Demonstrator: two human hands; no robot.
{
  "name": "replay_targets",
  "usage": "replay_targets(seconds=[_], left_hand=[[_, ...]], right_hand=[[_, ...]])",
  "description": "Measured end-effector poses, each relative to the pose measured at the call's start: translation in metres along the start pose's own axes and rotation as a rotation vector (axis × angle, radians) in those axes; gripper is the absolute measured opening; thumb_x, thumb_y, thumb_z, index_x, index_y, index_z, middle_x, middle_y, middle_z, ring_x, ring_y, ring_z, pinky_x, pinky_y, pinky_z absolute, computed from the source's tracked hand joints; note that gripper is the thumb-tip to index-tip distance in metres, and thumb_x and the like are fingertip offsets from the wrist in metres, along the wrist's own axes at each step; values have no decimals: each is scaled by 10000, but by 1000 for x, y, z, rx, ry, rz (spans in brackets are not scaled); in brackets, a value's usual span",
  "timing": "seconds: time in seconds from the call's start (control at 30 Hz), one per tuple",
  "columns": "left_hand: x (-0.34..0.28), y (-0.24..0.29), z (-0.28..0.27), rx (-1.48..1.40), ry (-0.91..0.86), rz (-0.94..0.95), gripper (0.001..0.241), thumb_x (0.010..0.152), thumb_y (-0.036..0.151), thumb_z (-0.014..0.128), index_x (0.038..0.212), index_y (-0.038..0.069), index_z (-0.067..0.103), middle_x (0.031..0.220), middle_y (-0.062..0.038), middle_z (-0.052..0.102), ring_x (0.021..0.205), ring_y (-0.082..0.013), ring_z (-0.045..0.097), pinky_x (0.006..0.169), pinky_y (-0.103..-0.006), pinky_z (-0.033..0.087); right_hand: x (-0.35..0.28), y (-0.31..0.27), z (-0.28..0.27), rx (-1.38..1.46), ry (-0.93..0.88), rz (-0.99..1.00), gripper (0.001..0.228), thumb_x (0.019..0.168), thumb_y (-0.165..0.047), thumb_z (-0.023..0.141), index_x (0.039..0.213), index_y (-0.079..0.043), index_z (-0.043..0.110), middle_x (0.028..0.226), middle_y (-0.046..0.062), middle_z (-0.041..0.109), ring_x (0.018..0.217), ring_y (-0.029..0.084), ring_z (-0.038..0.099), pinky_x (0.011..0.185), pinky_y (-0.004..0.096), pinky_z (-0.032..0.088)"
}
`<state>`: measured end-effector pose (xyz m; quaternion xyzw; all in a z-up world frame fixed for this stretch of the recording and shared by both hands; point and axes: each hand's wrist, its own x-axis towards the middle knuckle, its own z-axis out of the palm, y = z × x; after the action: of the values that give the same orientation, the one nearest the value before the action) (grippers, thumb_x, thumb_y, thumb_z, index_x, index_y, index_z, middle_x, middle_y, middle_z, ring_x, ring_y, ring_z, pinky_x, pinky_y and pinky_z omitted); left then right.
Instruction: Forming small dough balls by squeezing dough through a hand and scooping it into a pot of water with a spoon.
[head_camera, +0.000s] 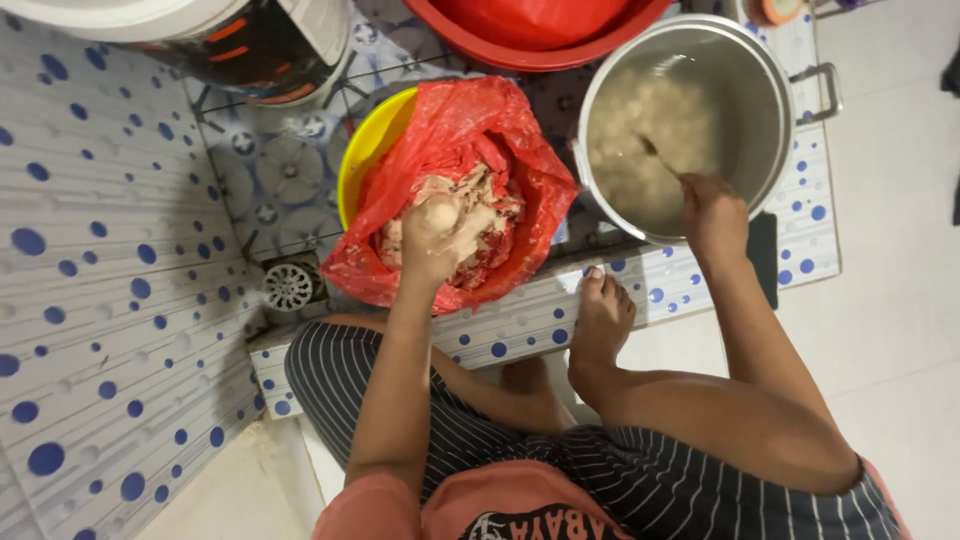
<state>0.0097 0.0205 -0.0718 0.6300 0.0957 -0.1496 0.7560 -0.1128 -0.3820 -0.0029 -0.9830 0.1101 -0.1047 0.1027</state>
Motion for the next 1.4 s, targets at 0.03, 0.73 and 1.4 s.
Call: replay_targets(seconds=[0.03,0.73,1.4], left_hand=[[16,-22,-5,-37,-30,-133,146,699,29,826,741,71,692,523,-50,530,464,-172,514,423,-337,442],[-25,43,22,-227,-202,127,241,760,-84,832,948,22,727,998,-87,758,949,-188,729,909,-323,629],[-30,99,33,-1086,-366,-476,157,875,87,697,755,52,602,742,-102,682,801,-227,717,888,-383,628]], right_hand=[[0,-3,-5,87,11,22,238,1006,21,677,1202,-41,797,948,204,739,869,416,733,772,490,585],[27,-158,-78,905,-269,265,168,1061,-115,675,1194,-44,750,882,24,699,723,34,506,625,205,425],[3,-232,-110,19,176,-497,173,998,-111,713,1121,-204,791,757,-28,618,630,205,674,556,297,557]])
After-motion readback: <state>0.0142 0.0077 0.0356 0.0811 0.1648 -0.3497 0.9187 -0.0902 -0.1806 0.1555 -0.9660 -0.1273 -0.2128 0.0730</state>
